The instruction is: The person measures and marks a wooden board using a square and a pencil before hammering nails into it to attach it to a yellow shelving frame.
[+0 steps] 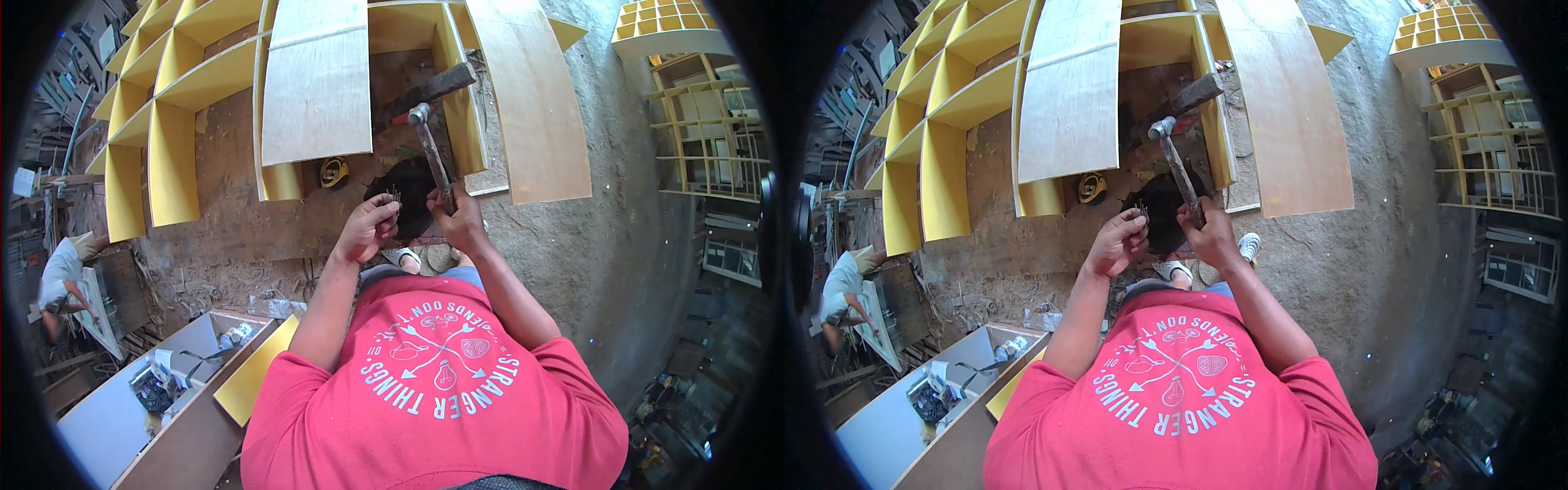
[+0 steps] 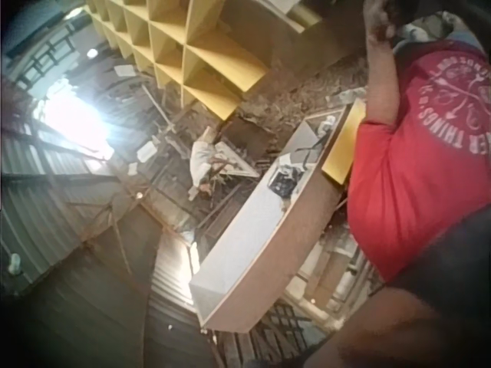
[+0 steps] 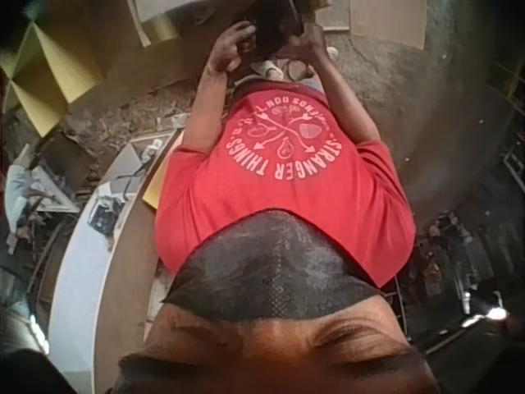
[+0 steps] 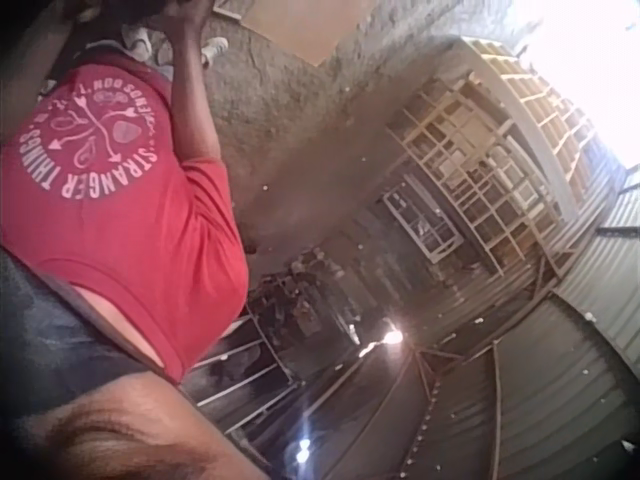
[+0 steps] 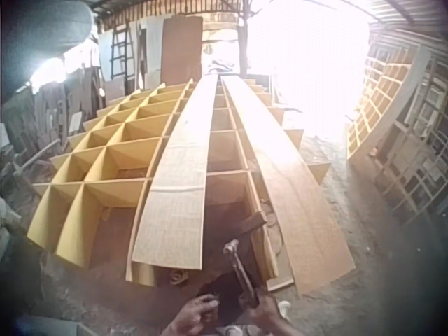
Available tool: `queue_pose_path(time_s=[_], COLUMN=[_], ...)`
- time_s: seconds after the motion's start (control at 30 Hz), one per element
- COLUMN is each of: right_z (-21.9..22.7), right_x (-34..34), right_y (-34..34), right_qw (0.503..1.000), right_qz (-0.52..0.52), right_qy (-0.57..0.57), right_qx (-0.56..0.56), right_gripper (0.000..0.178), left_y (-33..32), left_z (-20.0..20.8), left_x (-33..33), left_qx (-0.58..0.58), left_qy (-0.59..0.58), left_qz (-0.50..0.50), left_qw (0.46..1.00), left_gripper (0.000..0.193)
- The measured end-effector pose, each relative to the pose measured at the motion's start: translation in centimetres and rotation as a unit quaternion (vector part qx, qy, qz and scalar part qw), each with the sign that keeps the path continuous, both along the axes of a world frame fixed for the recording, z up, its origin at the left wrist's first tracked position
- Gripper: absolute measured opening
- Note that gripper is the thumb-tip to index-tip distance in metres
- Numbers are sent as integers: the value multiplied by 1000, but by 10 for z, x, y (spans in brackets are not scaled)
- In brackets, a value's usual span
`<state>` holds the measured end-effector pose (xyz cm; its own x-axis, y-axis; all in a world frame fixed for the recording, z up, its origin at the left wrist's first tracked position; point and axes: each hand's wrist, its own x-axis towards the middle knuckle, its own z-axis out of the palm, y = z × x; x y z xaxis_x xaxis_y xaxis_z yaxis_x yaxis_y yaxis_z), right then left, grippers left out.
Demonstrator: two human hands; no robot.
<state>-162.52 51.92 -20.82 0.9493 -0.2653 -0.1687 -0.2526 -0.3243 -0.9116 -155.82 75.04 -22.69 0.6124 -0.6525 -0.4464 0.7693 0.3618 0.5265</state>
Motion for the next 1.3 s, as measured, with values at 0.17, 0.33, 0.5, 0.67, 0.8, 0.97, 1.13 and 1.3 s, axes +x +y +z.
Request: queue_pose_path(time_s=[0.17,0.33,0.5,0.67,0.8,0.97,1.13,1.3], right_z=[33,35,33,49,67,85,92,100], right_x=[9,11,9,7,7,9,4,-2], right_y=[8,8,3,-5,-5,-2,-7,-7], right_qw=[997,997,994,995,992,986,990,989], right_qz=[41,41,22,-1,-4,-3,-4,14], right_qy=[-45,-61,-88,-62,-93,-157,-132,-146], right_qx=[46,38,62,82,83,59,51,15], right_gripper=[19,19,18,18,19,21,21,21], left_y=[-15,-11,-25,-25,-28,-40,-50,-55], left_z=[25,14,26,39,55,76,92,93], left_x=[-5,5,6,8,7,2,-2,-5], left_qx=[-2,-83,-133,-151,-175,-235,-223,-257], left_qy=[19,-13,32,87,112,120,122,130], left_qz=[32,-44,4,33,55,87,122,114], left_qw=[999,995,991,984,977,961,960,951], left_gripper=[15,31,54,62,62,58,58,59])
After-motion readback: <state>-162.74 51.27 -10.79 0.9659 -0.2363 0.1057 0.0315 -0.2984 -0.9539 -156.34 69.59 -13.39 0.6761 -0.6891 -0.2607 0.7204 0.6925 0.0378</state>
